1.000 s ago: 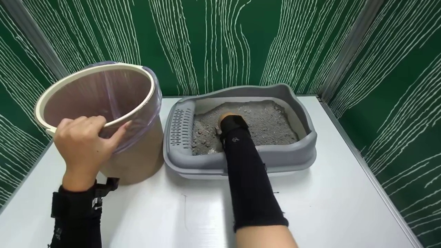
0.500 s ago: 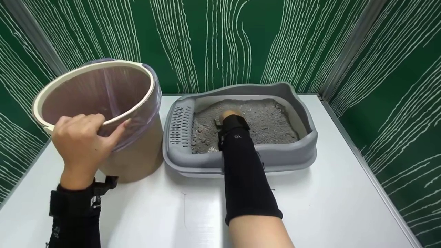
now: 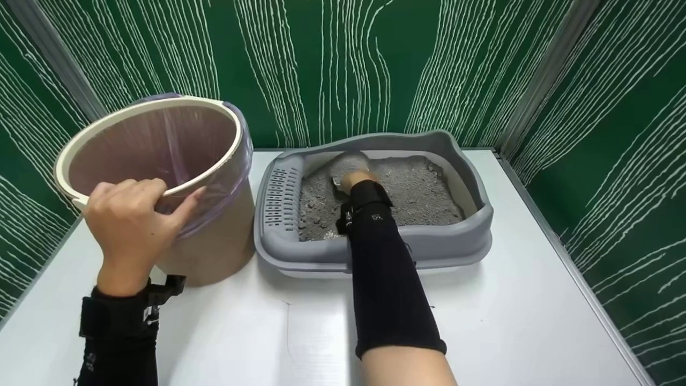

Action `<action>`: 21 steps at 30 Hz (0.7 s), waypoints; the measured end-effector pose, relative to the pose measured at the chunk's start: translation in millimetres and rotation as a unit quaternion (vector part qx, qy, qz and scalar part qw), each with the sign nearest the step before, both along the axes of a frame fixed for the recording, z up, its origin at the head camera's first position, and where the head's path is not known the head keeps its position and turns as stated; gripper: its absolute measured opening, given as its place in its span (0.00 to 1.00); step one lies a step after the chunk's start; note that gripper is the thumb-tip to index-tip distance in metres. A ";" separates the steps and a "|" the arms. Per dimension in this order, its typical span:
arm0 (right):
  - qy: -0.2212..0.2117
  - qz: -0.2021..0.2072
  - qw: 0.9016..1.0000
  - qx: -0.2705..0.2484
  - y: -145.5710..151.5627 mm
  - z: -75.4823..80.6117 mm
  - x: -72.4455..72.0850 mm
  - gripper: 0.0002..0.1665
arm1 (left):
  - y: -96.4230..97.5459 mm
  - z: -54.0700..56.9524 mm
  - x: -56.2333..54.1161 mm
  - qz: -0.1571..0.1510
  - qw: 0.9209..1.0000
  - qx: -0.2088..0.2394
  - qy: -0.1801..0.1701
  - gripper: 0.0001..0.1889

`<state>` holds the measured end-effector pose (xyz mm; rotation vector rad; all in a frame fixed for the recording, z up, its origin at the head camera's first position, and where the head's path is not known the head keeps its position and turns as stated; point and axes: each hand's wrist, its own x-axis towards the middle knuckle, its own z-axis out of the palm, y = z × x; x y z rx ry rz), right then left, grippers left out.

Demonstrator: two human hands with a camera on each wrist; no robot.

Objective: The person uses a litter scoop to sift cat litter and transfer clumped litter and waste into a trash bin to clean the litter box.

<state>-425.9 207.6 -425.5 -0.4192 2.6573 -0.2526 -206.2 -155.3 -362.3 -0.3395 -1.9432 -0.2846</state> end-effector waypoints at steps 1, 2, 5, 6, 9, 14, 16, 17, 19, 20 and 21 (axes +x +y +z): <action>-0.016 -0.026 0.999 -0.012 -8.7 15.6 16.3 0.22 | 0.0 0.1 -0.2 0.000 1.000 0.000 0.001 0.33; -0.032 -0.039 0.998 -0.031 -12.7 24.4 26.2 0.23 | 0.0 0.0 -0.2 0.000 1.000 0.000 0.001 0.33; -0.070 -0.077 0.993 -0.060 -19.6 39.7 43.4 0.20 | -0.1 0.3 -0.4 0.000 1.000 -0.001 0.003 0.33; -0.071 -0.061 0.994 -0.048 -20.3 42.5 45.1 0.21 | -0.1 0.5 -0.5 -0.001 1.000 0.001 0.004 0.33; -0.051 -0.034 0.998 -0.011 -19.9 44.2 48.5 0.24 | 0.5 0.0 -0.6 -0.006 1.000 0.004 0.004 0.32; -0.019 -0.019 0.999 0.037 -19.3 42.8 48.6 0.26 | 1.7 0.0 -1.1 -0.011 1.000 0.006 0.004 0.32; -0.014 -0.015 0.999 0.043 -15.8 35.0 40.7 0.25 | 1.7 0.0 -1.1 -0.011 1.000 0.005 0.004 0.32; -0.013 -0.017 0.999 0.044 -13.2 29.7 35.1 0.25 | 1.5 0.1 -1.0 -0.010 1.000 0.005 0.004 0.32; 0.000 0.011 0.999 0.035 -6.4 17.5 22.9 0.23 | 1.1 0.0 -0.6 -0.008 1.000 0.004 0.004 0.33; 0.003 0.014 0.999 0.032 -5.1 14.5 19.6 0.21 | 0.8 -0.1 -0.3 -0.006 1.000 0.003 0.004 0.33; 0.005 0.020 0.999 0.028 -4.5 13.2 18.3 0.20 | 0.5 -0.1 -0.1 -0.005 1.000 0.003 0.004 0.33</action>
